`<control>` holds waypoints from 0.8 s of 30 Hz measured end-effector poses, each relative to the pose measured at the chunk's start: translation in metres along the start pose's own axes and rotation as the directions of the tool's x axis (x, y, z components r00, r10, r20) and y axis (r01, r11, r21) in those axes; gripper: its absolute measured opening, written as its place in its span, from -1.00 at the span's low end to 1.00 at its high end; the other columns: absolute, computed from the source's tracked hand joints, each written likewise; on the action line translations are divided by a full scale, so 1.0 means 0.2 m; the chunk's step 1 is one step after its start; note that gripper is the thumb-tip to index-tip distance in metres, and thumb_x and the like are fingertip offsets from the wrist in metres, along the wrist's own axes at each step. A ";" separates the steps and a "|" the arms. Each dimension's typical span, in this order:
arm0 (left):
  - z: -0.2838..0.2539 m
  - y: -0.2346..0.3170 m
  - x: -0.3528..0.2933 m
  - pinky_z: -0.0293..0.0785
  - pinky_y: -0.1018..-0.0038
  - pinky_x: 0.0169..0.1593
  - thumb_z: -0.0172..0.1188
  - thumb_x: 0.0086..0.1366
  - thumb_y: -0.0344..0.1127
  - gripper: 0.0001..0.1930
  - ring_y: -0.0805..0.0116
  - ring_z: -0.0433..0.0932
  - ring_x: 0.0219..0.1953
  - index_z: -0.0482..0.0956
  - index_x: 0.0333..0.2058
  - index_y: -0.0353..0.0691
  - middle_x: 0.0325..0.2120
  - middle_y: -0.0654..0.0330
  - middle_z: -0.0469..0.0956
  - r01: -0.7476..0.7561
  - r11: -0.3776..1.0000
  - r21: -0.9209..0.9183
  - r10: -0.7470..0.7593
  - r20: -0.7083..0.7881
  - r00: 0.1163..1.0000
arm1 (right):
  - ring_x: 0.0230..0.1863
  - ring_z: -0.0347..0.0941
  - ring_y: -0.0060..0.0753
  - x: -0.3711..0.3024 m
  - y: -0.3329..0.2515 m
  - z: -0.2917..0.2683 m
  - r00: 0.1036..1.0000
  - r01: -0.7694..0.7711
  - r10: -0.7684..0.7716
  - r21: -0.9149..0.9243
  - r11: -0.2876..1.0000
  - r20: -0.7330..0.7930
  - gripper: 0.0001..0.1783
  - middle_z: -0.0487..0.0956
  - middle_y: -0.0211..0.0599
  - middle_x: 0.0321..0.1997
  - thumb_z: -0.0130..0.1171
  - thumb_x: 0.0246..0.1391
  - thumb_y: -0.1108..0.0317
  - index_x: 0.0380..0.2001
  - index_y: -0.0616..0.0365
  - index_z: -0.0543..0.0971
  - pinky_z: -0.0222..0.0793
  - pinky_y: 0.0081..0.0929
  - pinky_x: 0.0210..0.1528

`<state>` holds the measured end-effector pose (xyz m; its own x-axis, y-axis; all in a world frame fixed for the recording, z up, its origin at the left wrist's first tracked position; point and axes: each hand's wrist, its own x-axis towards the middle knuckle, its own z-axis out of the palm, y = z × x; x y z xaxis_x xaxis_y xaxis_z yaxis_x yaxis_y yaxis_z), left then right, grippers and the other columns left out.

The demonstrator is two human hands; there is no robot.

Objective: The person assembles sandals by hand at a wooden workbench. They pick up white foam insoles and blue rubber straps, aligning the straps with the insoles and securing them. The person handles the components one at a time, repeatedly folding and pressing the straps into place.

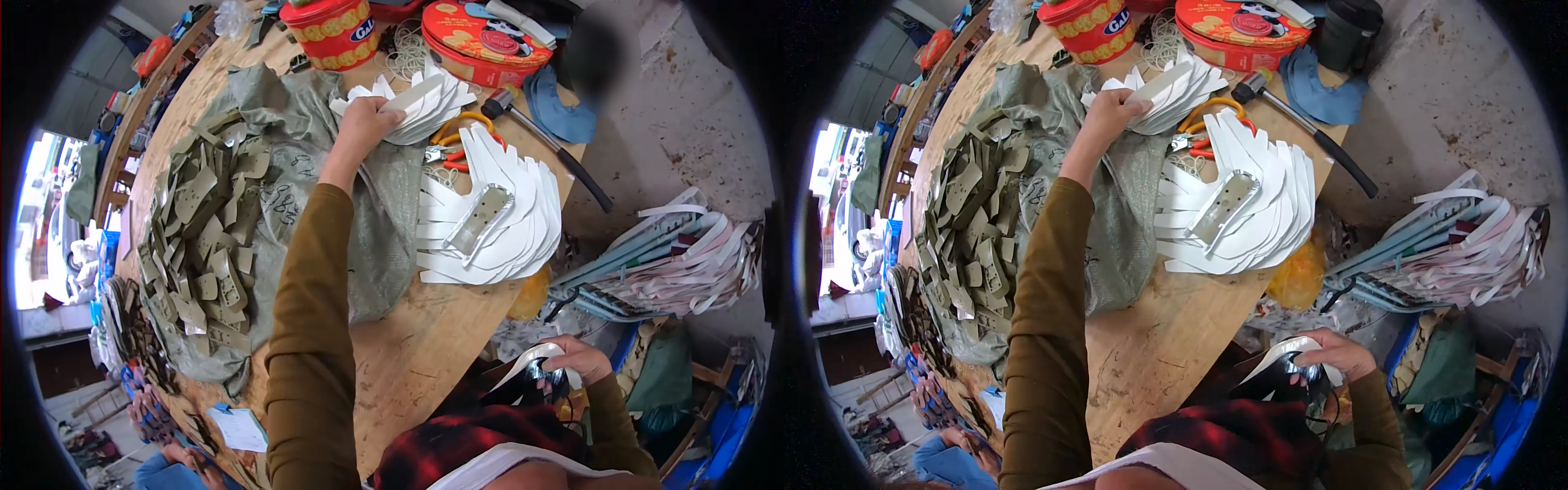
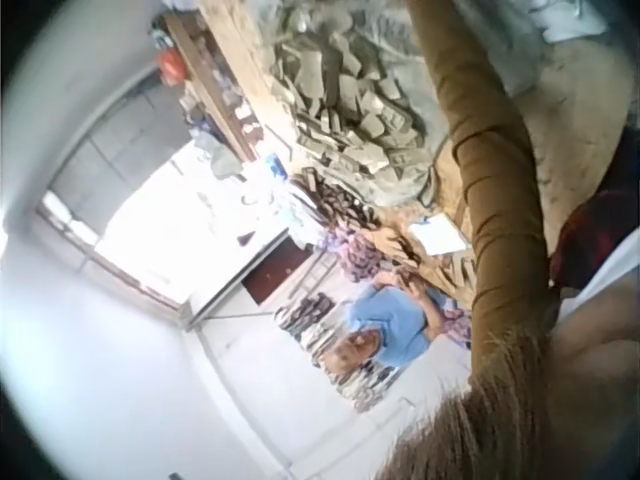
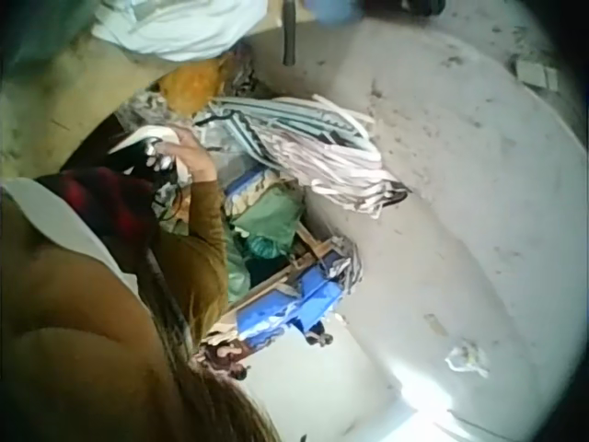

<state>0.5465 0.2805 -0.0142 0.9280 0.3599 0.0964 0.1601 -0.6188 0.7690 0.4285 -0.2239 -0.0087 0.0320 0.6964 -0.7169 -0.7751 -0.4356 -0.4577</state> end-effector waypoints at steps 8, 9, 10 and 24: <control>0.01 -0.03 -0.01 0.49 0.26 -0.24 0.19 0.24 -0.12 -0.66 0.02 0.64 -0.36 0.69 -0.23 -0.30 -0.44 -0.07 0.66 -0.007 0.999 0.038 0.008 -0.031 0.999 | -0.35 0.64 -0.35 0.08 0.01 -0.04 1.000 0.004 -0.004 -0.015 1.000 0.023 -0.57 0.66 -0.14 -0.27 0.23 0.14 0.37 0.04 0.37 0.48 0.58 -0.48 -0.34; 0.03 0.00 -0.02 0.49 0.25 -0.24 0.17 0.27 -0.11 -0.66 -0.03 0.64 -0.34 0.68 -0.20 -0.28 -0.42 -0.07 0.66 -0.038 0.997 0.073 0.042 -0.054 0.998 | -0.36 0.64 -0.35 0.08 0.01 -0.04 1.000 0.008 -0.008 -0.010 1.000 0.022 -0.57 0.66 -0.14 -0.27 0.23 0.14 0.36 0.04 0.37 0.48 0.58 -0.49 -0.33; 0.05 0.02 -0.03 0.49 0.24 -0.22 0.15 0.29 -0.09 -0.65 -0.05 0.63 -0.32 0.67 -0.18 -0.26 -0.40 -0.06 0.66 -0.056 0.993 0.101 0.068 -0.118 0.991 | -0.37 0.64 -0.36 0.08 0.02 -0.04 1.000 0.012 -0.012 -0.004 1.000 0.020 -0.57 0.66 -0.13 -0.27 0.23 0.14 0.36 0.04 0.37 0.48 0.58 -0.49 -0.32; 0.11 0.11 -0.22 0.19 0.03 0.18 0.25 0.22 0.01 -0.66 -0.03 0.29 0.23 0.69 -0.25 -0.15 0.11 0.04 0.46 -0.276 0.835 0.476 0.394 -0.167 0.904 | -0.15 0.59 -0.34 -0.35 -0.91 0.08 0.479 0.661 -0.857 -0.565 0.494 -0.189 -0.48 0.60 -0.07 -0.11 0.22 0.06 0.32 0.07 0.34 0.46 0.51 -0.45 -0.07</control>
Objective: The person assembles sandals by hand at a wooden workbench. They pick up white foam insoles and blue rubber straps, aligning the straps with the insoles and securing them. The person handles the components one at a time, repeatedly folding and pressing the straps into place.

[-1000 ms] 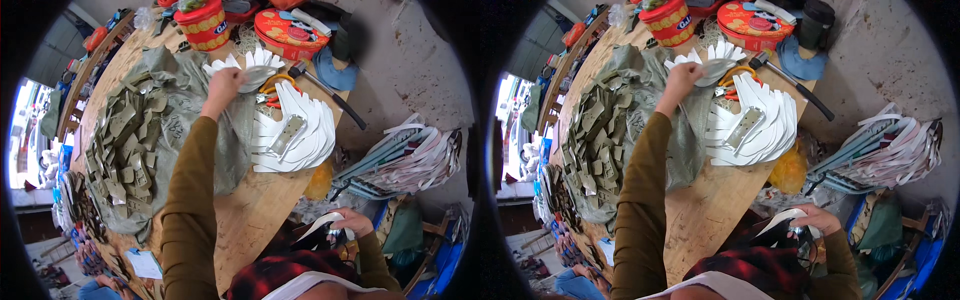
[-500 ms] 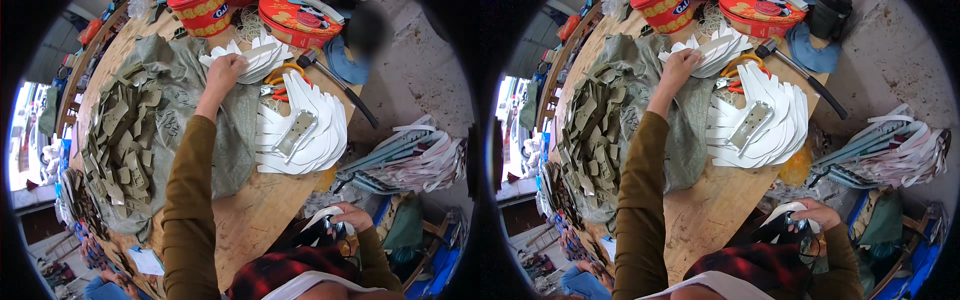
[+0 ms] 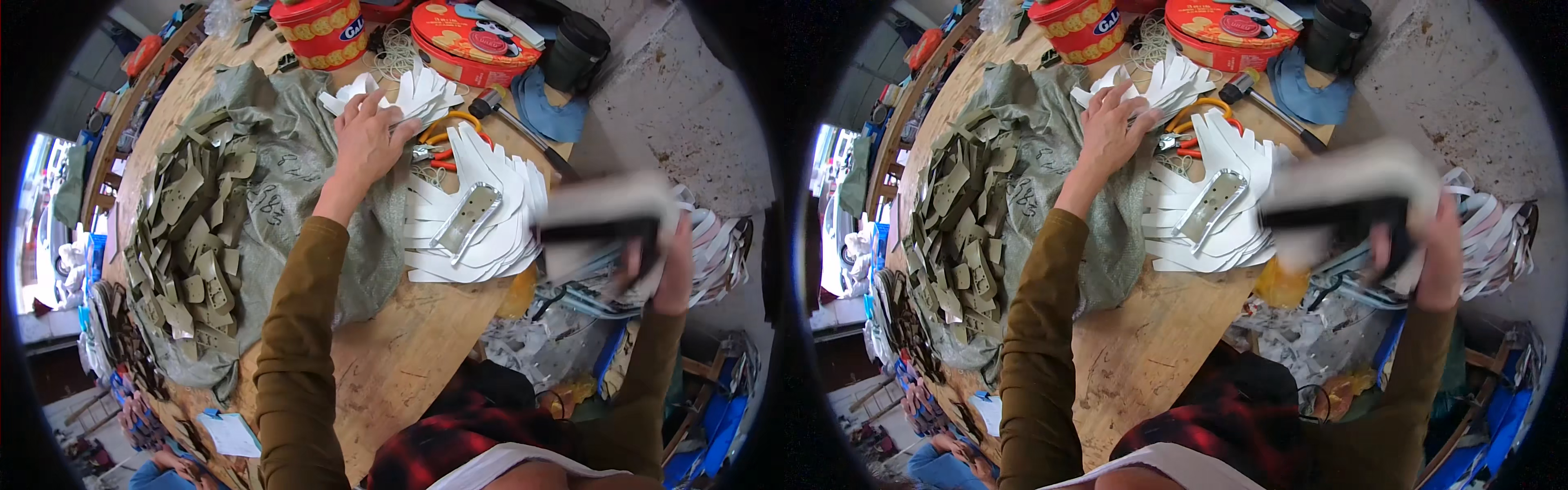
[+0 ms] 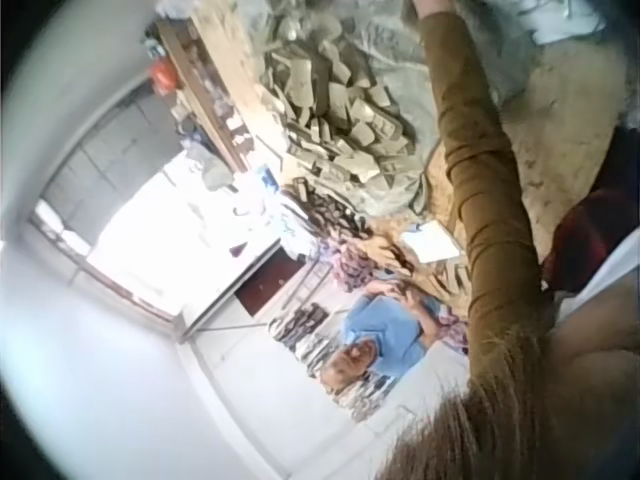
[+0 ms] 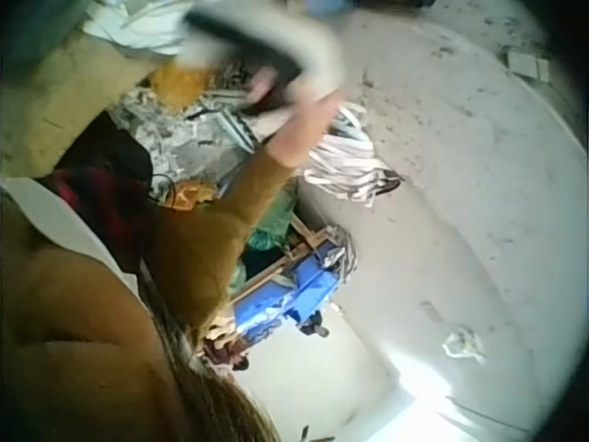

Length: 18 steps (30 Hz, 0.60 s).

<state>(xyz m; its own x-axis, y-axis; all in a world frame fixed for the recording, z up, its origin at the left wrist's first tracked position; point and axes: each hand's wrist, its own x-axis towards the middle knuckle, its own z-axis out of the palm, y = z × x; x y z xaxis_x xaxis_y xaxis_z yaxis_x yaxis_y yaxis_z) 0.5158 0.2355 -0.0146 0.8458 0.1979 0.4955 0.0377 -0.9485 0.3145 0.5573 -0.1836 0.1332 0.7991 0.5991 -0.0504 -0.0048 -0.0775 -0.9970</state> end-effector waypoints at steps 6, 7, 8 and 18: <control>0.02 0.02 0.05 0.11 0.03 0.25 0.20 0.25 -0.03 -0.71 -0.05 0.22 0.28 0.73 -0.26 -0.08 0.19 0.10 0.39 -0.045 0.997 0.060 0.042 0.044 0.998 | -0.10 0.53 0.03 1.07 -0.35 0.23 0.667 0.520 -0.735 -0.782 0.345 0.119 -0.57 0.59 0.09 -0.17 0.14 0.15 0.16 0.00 0.18 0.57 0.41 -0.23 -0.03; 0.03 0.02 0.06 0.09 0.02 0.26 0.18 0.26 -0.02 -0.70 -0.06 0.20 0.29 0.73 -0.21 -0.05 0.22 0.13 0.37 -0.076 0.993 0.094 0.072 0.040 0.997 | -0.21 0.55 0.19 1.21 -0.35 0.25 0.589 0.480 -0.788 -0.862 0.161 0.181 -0.56 0.59 0.23 -0.28 0.17 0.11 0.08 -0.05 0.16 0.60 0.45 -0.13 -0.14; 0.03 0.02 0.05 0.07 0.02 0.27 0.17 0.28 -0.02 -0.69 -0.08 0.18 0.31 0.71 -0.17 -0.03 0.25 0.13 0.34 -0.086 0.990 0.111 0.081 0.049 0.996 | -0.01 0.49 0.10 1.37 -0.29 0.22 0.780 0.258 -0.614 -0.956 0.140 0.121 -0.57 0.55 0.12 -0.07 0.08 0.21 0.08 0.04 0.05 0.57 0.40 -0.19 0.02; -0.07 0.03 -0.04 0.14 0.06 0.28 0.15 0.33 0.02 -0.45 -0.08 0.26 0.28 0.42 0.17 -0.19 0.21 0.03 0.37 -0.087 0.989 0.123 0.104 -0.133 0.986 | 0.34 0.26 -0.01 1.71 0.49 0.16 0.686 0.459 -0.664 -0.885 0.079 0.297 -0.26 0.35 -0.03 0.32 0.10 0.23 -0.09 0.34 0.08 0.25 0.16 -0.27 0.33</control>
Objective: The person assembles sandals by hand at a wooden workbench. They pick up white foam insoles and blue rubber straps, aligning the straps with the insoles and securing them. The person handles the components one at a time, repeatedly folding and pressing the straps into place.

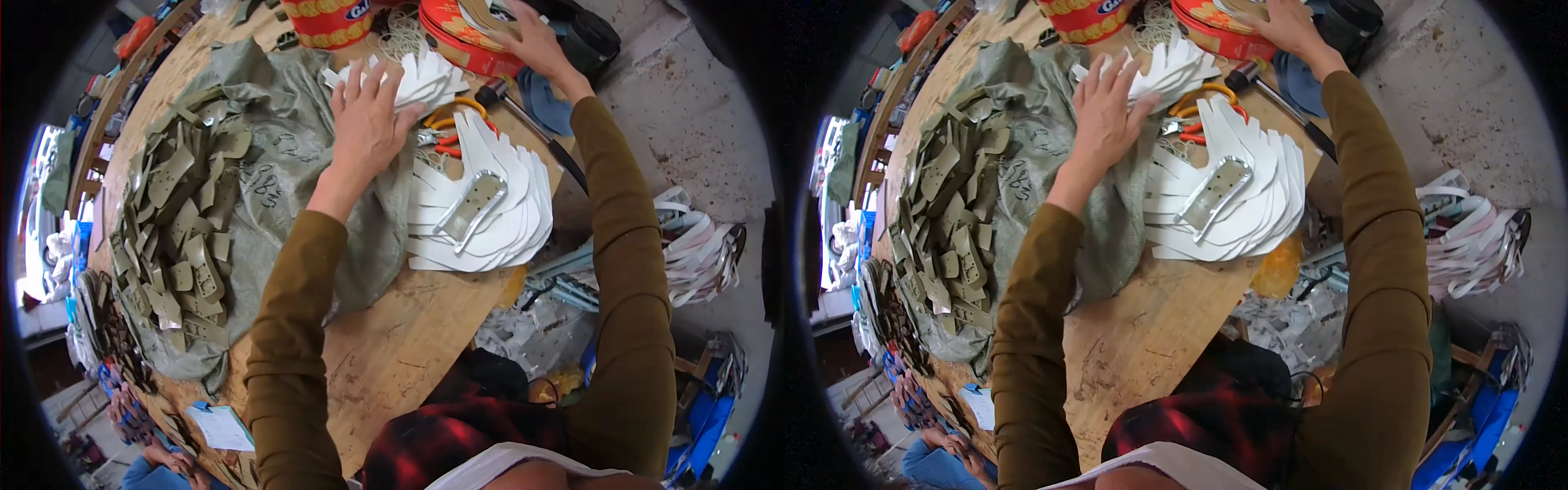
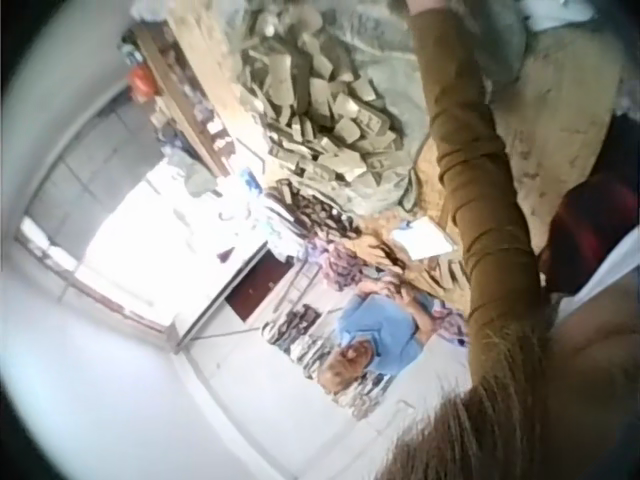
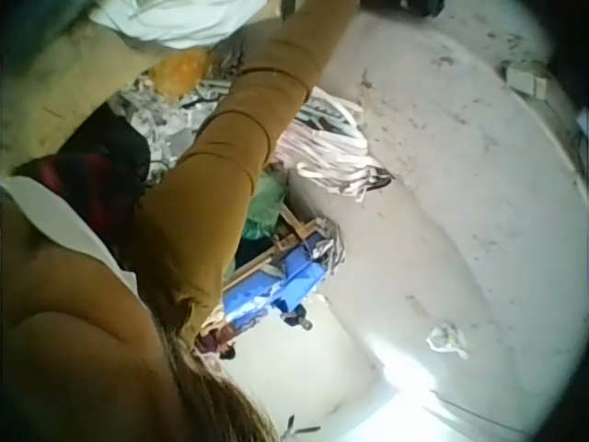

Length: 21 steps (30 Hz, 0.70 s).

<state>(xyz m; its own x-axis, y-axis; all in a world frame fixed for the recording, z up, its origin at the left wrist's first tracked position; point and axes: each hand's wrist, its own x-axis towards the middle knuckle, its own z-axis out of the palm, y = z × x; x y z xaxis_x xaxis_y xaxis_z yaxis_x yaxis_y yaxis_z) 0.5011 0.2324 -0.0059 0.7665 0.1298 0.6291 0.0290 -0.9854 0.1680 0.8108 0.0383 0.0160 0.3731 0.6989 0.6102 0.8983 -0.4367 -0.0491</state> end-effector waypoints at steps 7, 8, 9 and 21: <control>-0.30 0.44 -0.12 0.48 0.20 -0.08 0.31 0.19 0.03 -0.44 -0.06 0.54 -0.10 0.50 -0.01 -0.31 -0.16 -0.06 0.54 0.218 0.878 -0.426 -0.054 0.366 0.929 | 0.09 0.49 -0.23 -0.43 -0.46 -0.65 0.883 -0.414 0.221 0.466 0.782 0.414 -0.57 0.57 -0.16 0.05 0.19 0.20 0.16 0.03 0.22 0.54 0.33 -0.40 0.16; -0.29 0.50 -0.14 0.48 0.19 -0.09 0.34 0.15 0.05 -0.41 -0.05 0.54 -0.11 0.50 -0.03 -0.32 -0.18 -0.05 0.54 0.234 0.889 -0.395 -0.053 0.418 0.907 | 0.04 0.54 -0.19 -0.53 -0.53 -0.69 0.863 -0.442 0.210 0.485 0.755 0.459 -0.57 0.61 -0.15 -0.01 0.24 0.15 0.15 -0.03 0.24 0.58 0.37 -0.36 0.12; -0.26 0.54 -0.17 0.48 0.18 -0.09 0.36 0.11 0.06 -0.39 -0.04 0.54 -0.12 0.50 -0.04 -0.33 -0.21 -0.03 0.54 0.248 0.898 -0.363 -0.054 0.467 0.882 | 0.10 0.48 -0.24 -0.60 -0.58 -0.72 0.846 -0.407 0.132 0.463 0.787 0.517 -0.55 0.57 -0.18 0.07 0.25 0.13 0.19 0.02 0.23 0.55 0.32 -0.38 0.18; -0.13 0.50 -0.21 0.48 0.09 -0.07 0.24 0.14 -0.21 -0.66 -0.11 0.54 -0.17 0.49 -0.22 -0.37 -0.24 -0.15 0.52 0.441 0.768 -0.463 -0.235 0.437 0.868 | 0.50 -0.02 -0.10 -0.82 -0.84 -0.82 0.722 0.234 -0.313 0.208 0.950 0.617 0.05 0.22 -0.25 0.44 0.46 -0.25 -0.04 0.34 -0.03 0.25 -0.12 -0.01 0.49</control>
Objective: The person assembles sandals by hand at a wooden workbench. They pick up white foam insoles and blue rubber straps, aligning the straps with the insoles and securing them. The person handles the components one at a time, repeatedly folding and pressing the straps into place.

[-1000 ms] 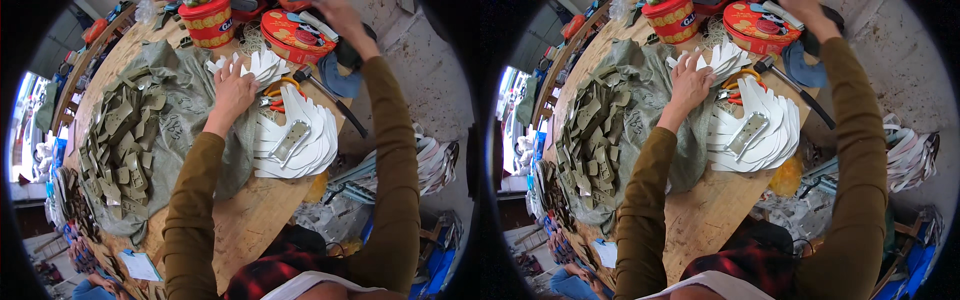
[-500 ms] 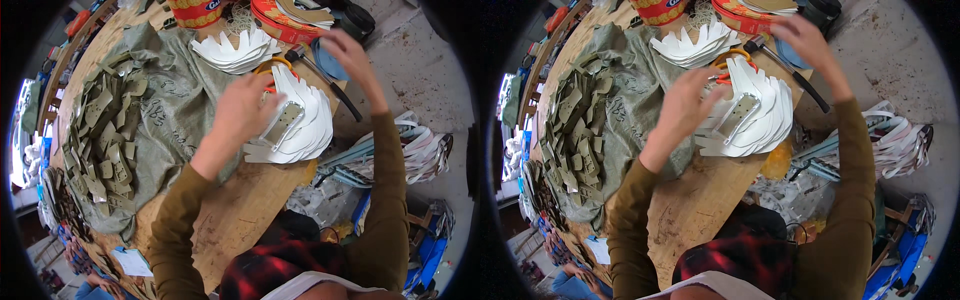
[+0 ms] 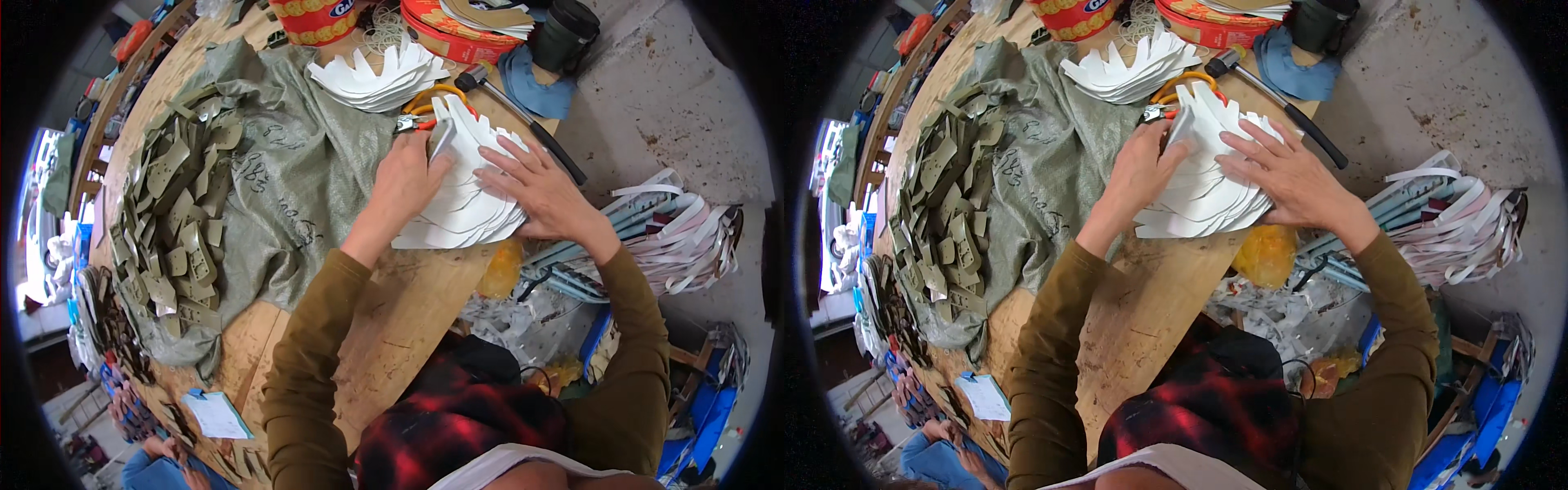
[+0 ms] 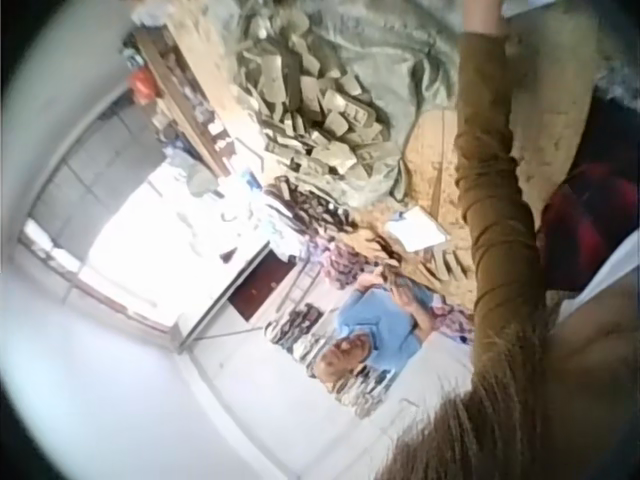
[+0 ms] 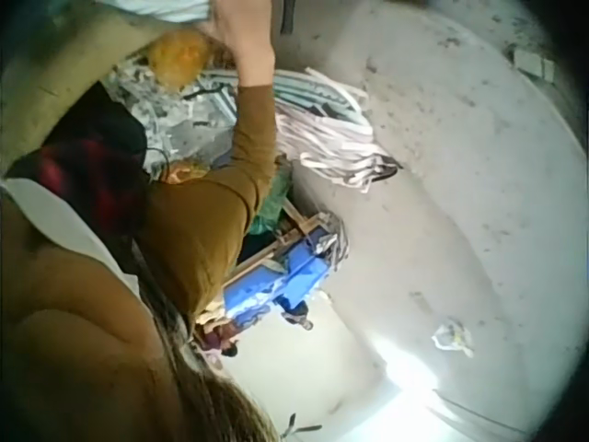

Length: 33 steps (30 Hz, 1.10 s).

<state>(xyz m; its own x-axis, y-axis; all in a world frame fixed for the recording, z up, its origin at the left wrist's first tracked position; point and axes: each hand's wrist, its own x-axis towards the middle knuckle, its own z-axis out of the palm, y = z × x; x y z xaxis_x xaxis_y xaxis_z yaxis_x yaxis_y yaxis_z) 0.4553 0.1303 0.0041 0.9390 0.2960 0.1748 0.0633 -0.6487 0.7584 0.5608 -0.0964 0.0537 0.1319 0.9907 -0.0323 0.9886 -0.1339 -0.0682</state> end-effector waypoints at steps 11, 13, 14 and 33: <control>0.20 0.08 -0.27 0.43 0.15 -0.14 0.12 0.08 -0.42 -0.72 -0.03 0.51 -0.25 0.46 -0.19 -0.33 -0.30 -0.02 0.46 -0.274 0.917 0.289 0.276 0.035 0.961 | 0.36 0.20 0.03 -0.13 -0.12 0.12 1.000 -0.015 0.016 0.042 0.999 -0.024 -0.32 0.36 -0.05 0.25 0.39 -0.23 0.14 0.04 0.09 0.48 0.09 0.04 0.37; 0.19 0.08 -0.34 0.43 0.15 -0.13 0.12 0.06 -0.43 -0.70 -0.04 0.51 -0.25 0.45 -0.18 -0.34 -0.30 -0.02 0.45 -0.266 0.930 0.254 0.270 0.022 0.963 | 0.33 0.22 0.03 -0.14 -0.23 0.09 1.000 -0.021 0.021 0.018 1.000 0.000 -0.32 0.38 -0.04 0.22 0.41 -0.26 0.12 0.00 0.09 0.48 0.11 0.04 0.35; 0.18 0.07 -0.39 0.43 0.15 -0.13 0.12 0.05 -0.44 -0.69 -0.04 0.50 -0.25 0.45 -0.18 -0.34 -0.30 -0.02 0.45 -0.267 0.934 0.236 0.273 0.009 0.962 | 0.32 0.24 0.03 -0.14 -0.29 0.09 1.000 -0.025 0.025 0.006 1.000 0.012 -0.32 0.39 -0.03 0.20 0.41 -0.27 0.11 -0.01 0.09 0.48 0.11 0.04 0.35; -0.53 0.01 -1.43 0.36 0.17 0.10 0.17 0.00 -0.47 -0.55 -0.08 0.42 0.01 0.46 -0.05 -0.31 -0.13 -0.04 0.45 0.037 0.964 0.265 -0.064 0.095 0.993 | 0.15 0.32 0.06 0.05 -1.34 0.24 0.972 0.224 -0.200 0.243 0.944 -0.121 -0.25 0.42 0.08 0.11 0.42 -0.29 0.01 -0.05 0.26 0.47 0.19 -0.13 0.22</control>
<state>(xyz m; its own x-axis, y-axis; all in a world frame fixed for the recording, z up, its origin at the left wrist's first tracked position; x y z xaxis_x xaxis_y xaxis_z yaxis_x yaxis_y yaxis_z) 0.1519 0.1179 0.0224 0.9608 0.2695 0.0654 0.1854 -0.7997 0.5711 0.2928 -0.0525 0.0232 -0.0603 0.9929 0.1029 0.9453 0.0899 -0.3136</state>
